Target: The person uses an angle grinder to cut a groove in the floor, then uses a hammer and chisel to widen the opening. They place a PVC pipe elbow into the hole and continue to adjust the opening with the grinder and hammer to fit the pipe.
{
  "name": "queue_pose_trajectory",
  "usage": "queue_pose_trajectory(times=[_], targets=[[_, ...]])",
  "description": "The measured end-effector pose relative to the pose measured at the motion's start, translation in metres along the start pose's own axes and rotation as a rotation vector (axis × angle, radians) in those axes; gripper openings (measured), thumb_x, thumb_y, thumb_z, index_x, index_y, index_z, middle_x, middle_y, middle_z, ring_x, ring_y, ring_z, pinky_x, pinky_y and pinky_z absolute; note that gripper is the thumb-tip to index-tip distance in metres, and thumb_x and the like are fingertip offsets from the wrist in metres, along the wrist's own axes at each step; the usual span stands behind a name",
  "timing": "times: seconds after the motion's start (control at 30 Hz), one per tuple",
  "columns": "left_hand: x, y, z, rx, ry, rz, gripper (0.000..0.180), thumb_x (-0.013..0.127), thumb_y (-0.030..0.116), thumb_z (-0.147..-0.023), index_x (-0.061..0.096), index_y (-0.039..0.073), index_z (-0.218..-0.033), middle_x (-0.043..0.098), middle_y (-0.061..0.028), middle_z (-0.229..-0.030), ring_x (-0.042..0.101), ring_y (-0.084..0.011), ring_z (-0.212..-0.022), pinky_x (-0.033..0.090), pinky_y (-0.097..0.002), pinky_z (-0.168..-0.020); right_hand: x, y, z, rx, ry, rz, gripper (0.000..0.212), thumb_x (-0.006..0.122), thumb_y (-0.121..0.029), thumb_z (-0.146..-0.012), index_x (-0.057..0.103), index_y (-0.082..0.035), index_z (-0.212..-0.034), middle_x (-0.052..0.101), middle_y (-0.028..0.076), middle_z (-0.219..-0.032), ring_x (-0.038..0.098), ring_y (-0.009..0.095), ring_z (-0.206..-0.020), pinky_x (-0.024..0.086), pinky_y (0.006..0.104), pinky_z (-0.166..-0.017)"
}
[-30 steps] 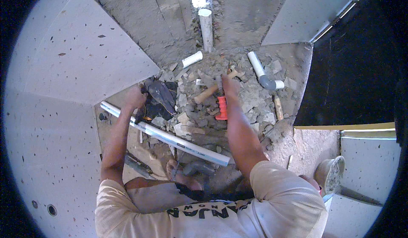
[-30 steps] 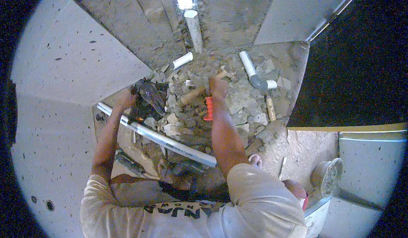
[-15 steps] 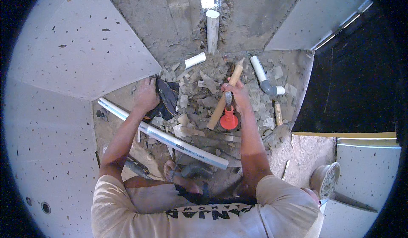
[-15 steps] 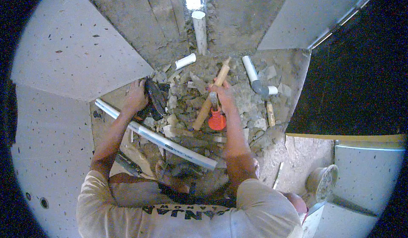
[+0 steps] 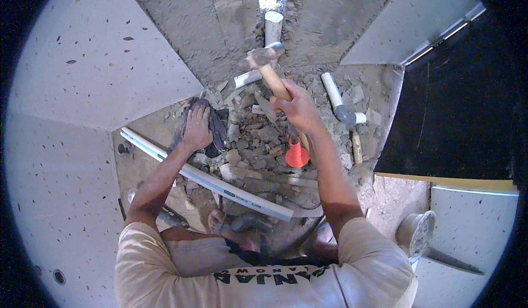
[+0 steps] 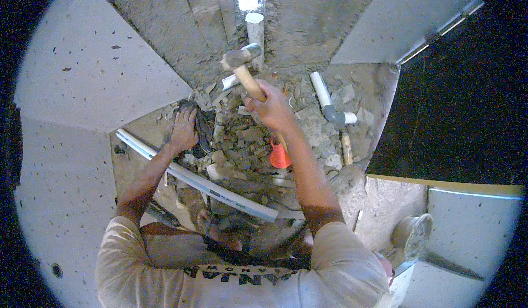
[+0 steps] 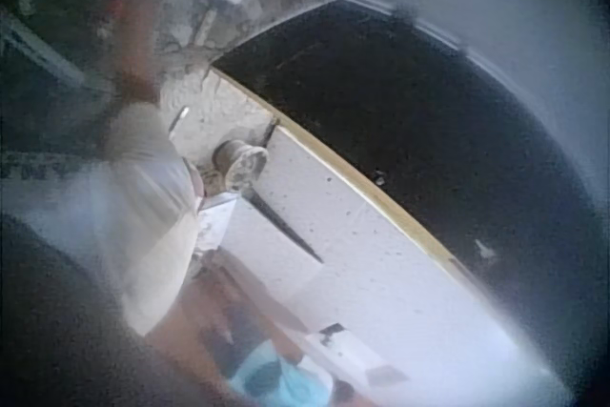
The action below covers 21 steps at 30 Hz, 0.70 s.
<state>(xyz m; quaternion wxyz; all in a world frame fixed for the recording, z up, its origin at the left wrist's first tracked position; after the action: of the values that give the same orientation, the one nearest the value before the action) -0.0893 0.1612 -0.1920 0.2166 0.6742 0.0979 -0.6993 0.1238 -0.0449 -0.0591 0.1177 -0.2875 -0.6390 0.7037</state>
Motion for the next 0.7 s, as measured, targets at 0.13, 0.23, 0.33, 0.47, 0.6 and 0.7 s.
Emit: queue_pose_trajectory(times=[0.13,0.23,0.33,0.47,0.6,0.7], targets=[[0.004,-0.003,0.003,0.011,-0.028,0.016,0.082,0.061,0.016,-0.075,0.029,-0.005,-0.147,0.032,-0.0300,-0.150,0.024,-0.0457,-0.144,0.014,-0.0551,-0.121,0.004,-0.011,-0.010,-0.030,-0.141,0.374,0.039,0.069,-0.025,-0.085,0.060,-0.003,-0.116,0.067,0.016,-0.088,0.066,0.031,-0.080,0.052,0.0417,-0.073],[0.007,-0.003,0.001,0.011,-0.025,0.016,0.083,0.063,0.017,-0.075,0.028,-0.008,-0.146,0.029,-0.0279,-0.153,0.021,-0.0434,-0.145,0.013,-0.0554,-0.121,-0.002,-0.008,-0.018,-0.045,-0.309,0.790,0.040,0.067,-0.033,-0.086,0.059,-0.003,-0.111,0.069,0.022,-0.092,0.067,0.042,-0.086,0.053,0.0502,-0.078],[0.013,-0.004,-0.002,0.031,-0.010,0.008,0.084,0.063,0.018,-0.075,0.027,-0.008,-0.147,0.026,-0.0280,-0.154,0.019,-0.0436,-0.146,0.011,-0.0558,-0.121,-0.013,0.022,-0.027,-0.073,-0.444,1.050,0.041,0.064,-0.038,-0.089,0.058,-0.003,-0.110,0.068,0.023,-0.087,0.066,0.044,-0.085,0.052,0.0540,-0.076],[0.011,-0.001,-0.005,0.002,-0.069,0.006,0.085,0.064,0.018,-0.075,0.027,-0.008,-0.147,0.026,-0.0277,-0.154,0.018,-0.0435,-0.147,0.010,-0.0555,-0.121,-0.014,0.019,-0.041,-0.084,-0.551,1.176,0.041,0.061,-0.040,-0.091,0.056,-0.004,-0.110,0.067,0.024,-0.086,0.066,0.043,-0.084,0.052,0.0540,-0.076],[0.012,-0.001,-0.006,0.022,-0.054,-0.038,0.086,0.066,0.018,-0.074,0.028,-0.008,-0.146,0.027,-0.0276,-0.153,0.018,-0.0440,-0.146,0.010,-0.0560,-0.121,-0.016,0.029,-0.089,-0.214,-0.611,1.289,0.041,0.058,-0.041,-0.092,0.056,-0.004,-0.111,0.067,0.024,-0.086,0.066,0.044,-0.084,0.051,0.0547,-0.077],[0.012,-0.001,-0.007,0.033,-0.048,-0.005,0.087,0.067,0.019,-0.072,0.029,-0.009,-0.146,0.028,-0.0277,-0.153,0.019,-0.0449,-0.145,0.011,-0.0572,-0.120,-0.019,0.016,-0.123,-0.217,-0.549,1.322,0.041,0.058,-0.041,-0.092,0.058,-0.004,-0.110,0.068,0.025,-0.087,0.066,0.044,-0.084,0.052,0.0549,-0.077]])
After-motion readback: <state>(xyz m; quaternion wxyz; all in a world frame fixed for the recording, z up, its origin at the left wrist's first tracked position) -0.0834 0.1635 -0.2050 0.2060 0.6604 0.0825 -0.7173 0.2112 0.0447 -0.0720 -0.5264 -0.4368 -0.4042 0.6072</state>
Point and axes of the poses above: each hand's wrist, its own z-axis away from the middle knuckle, its own x-axis out of the palm, y = z × x, the point moved 7 cm from there along -z, towards the middle knuckle
